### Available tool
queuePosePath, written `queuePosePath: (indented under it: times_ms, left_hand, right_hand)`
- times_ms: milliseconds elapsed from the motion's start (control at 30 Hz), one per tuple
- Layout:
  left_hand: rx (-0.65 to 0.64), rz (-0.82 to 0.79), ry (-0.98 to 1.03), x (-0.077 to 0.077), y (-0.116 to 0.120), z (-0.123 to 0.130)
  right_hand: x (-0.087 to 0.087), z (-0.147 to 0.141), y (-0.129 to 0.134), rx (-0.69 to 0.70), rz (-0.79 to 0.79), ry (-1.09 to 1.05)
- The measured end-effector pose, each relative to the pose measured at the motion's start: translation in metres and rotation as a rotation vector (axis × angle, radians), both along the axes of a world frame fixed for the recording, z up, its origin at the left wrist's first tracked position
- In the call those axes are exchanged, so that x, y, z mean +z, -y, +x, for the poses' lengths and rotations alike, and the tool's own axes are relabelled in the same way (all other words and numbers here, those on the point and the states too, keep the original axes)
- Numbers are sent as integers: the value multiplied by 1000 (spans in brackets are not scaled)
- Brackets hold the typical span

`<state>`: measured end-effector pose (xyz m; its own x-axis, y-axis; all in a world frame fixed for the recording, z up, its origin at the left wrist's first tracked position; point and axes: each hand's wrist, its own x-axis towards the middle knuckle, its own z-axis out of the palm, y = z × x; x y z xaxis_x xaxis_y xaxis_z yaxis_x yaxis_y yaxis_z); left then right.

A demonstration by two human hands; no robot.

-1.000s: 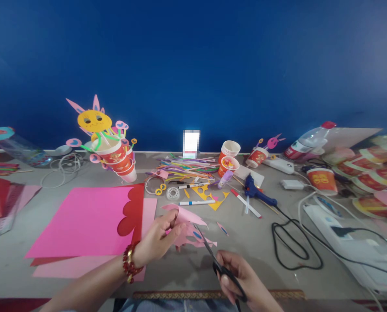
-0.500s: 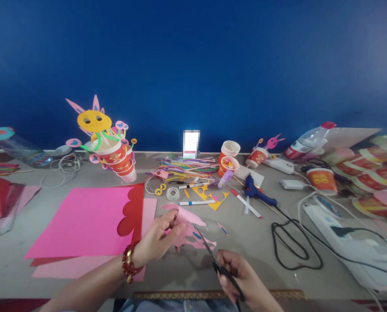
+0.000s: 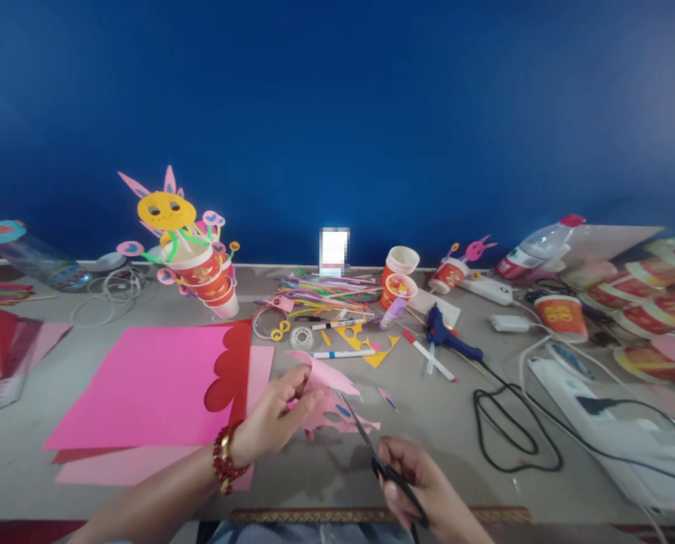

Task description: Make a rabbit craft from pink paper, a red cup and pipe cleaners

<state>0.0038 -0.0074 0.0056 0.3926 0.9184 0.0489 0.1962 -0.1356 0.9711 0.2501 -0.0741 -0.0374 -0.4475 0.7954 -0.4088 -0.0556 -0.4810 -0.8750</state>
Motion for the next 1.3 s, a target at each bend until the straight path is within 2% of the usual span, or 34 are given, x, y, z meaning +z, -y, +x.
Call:
queuePosePath:
  times_ms: [200, 300, 467, 667, 833, 1000, 1300]
  left_hand:
    - [-2, 3, -2, -1, 0, -1]
    - [-19, -52, 46, -4, 0, -1]
    - [-29, -105, 83, -4, 1, -1]
    - [-11, -18, 21, -3, 0, -2]
    - [-45, -72, 85, -3, 1, -1]
    - [-10, -25, 32, 1, 1, -1]
    - [-27, -120, 77, -2, 2, -1]
  right_hand:
    - [6, -2, -2, 1, -17, 8]
    - [8, -3, -2, 1, -29, 27]
    - [3, -1, 0, -8, -15, 40]
    - [-5, 2, 1, -12, -9, 60]
    - [-7, 3, 1, -3, -15, 69]
    - [-7, 5, 2, -8, -5, 44]
    - [-8, 0, 2, -62, -23, 77]
